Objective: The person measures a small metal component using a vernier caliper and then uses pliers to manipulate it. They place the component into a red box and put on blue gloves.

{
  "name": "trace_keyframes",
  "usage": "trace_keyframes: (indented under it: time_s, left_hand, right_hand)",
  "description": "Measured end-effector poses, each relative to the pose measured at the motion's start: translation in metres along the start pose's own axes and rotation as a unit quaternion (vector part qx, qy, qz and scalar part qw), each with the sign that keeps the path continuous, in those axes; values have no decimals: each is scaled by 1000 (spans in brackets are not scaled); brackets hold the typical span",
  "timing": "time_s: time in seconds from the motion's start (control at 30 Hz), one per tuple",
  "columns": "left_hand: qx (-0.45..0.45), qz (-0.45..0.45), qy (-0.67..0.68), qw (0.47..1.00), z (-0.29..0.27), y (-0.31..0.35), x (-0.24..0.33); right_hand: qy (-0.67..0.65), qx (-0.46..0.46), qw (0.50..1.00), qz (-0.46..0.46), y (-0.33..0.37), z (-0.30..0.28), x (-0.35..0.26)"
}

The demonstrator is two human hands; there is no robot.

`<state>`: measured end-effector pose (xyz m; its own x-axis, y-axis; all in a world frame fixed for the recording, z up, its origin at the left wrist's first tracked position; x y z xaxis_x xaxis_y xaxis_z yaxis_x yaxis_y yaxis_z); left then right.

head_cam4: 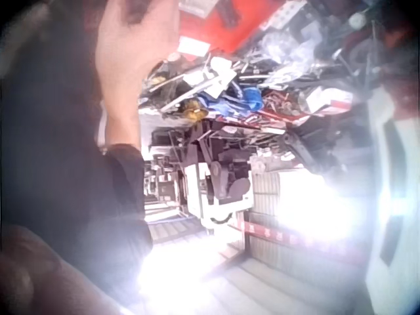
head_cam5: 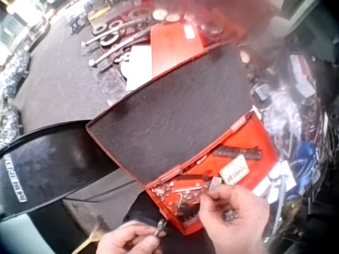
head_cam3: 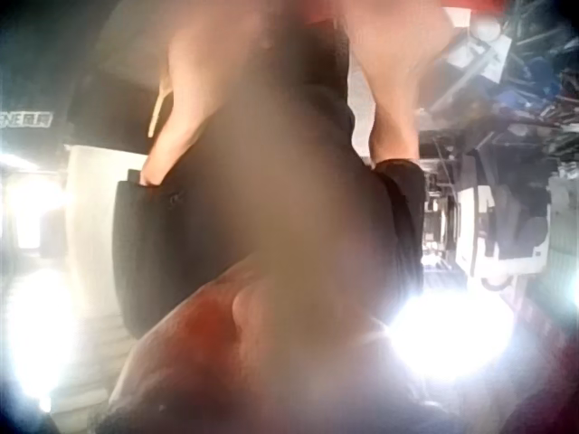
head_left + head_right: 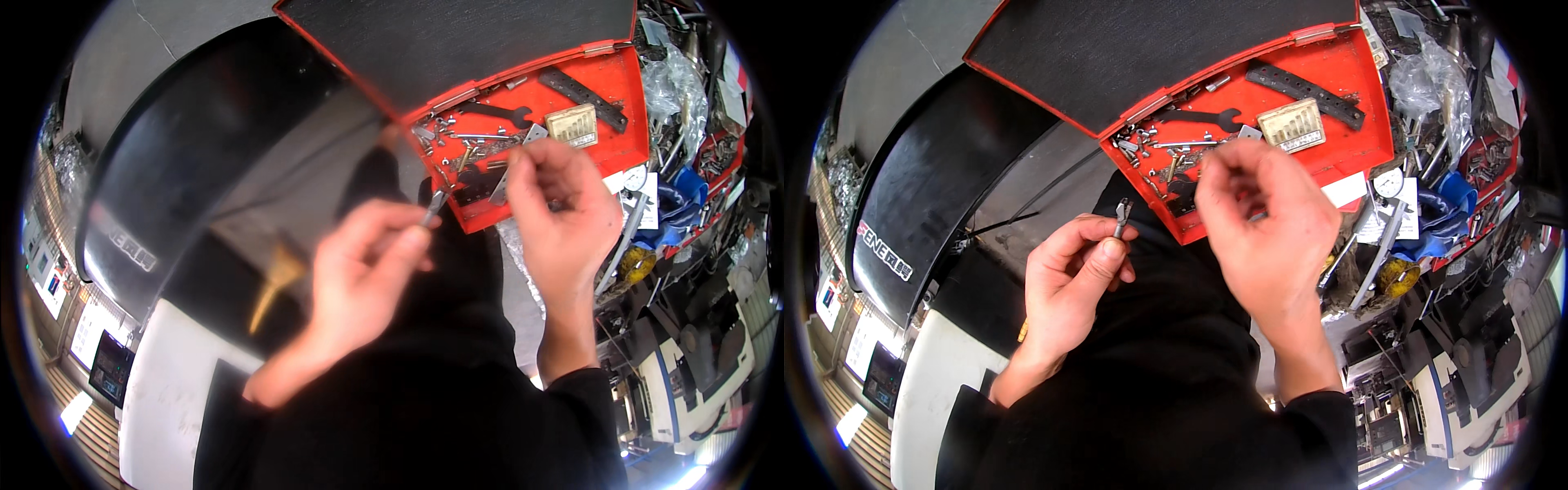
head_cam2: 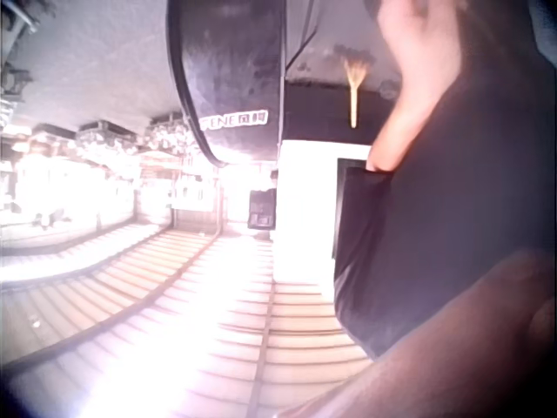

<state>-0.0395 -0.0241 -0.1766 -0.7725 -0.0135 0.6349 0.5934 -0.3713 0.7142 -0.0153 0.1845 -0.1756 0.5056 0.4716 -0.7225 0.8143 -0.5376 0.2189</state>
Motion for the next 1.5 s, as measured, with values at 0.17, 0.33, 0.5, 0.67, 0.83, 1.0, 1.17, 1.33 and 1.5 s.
trace_keyframes:
  time_s: [0.17,0.33,0.5,0.67,0.83,1.0,1.17,1.33,1.5]
  left_hand:
    - [-8,12,5,1000,-1,0,0]
    - [-14,17,12,1000,-2,1,1]
    - [-13,21,14,1000,-6,1,1]
    - [-11,20,15,1000,-6,0,2]
    - [-19,27,21,999,-7,0,2]
    - [-11,20,10,1000,-12,2,3]
    - [8,10,8,1000,-15,5,7]
    - [10,23,31,999,-23,8,6]
    - [11,29,43,999,-27,9,4]
  right_hand:
    - [179,73,969,-155,-32,-15,-13]
    - [196,90,954,-209,-44,-5,-5]
    - [201,78,962,-168,-44,-9,-3]
    - [203,75,974,-70,-39,-27,-3]
    - [199,82,975,-58,-39,-34,2]
    - [164,47,968,-182,-32,-15,-18]
    - [125,2,950,-285,-13,34,-29]
    - [181,-44,939,-289,-17,49,-33]
    - [214,-75,931,-286,-20,42,-37]
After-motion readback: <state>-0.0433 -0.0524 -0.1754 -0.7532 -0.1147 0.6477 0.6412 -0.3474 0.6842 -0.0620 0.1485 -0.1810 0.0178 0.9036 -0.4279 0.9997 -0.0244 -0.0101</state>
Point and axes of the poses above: each hand's wrist, its own y-axis away from the middle knuckle, its own z-axis out of the palm, x = y × z, the point moved 5 cm from there along -y, towards the middle knuckle, and after that the axes turned 12 degrees about y, right-handed, at the moved point
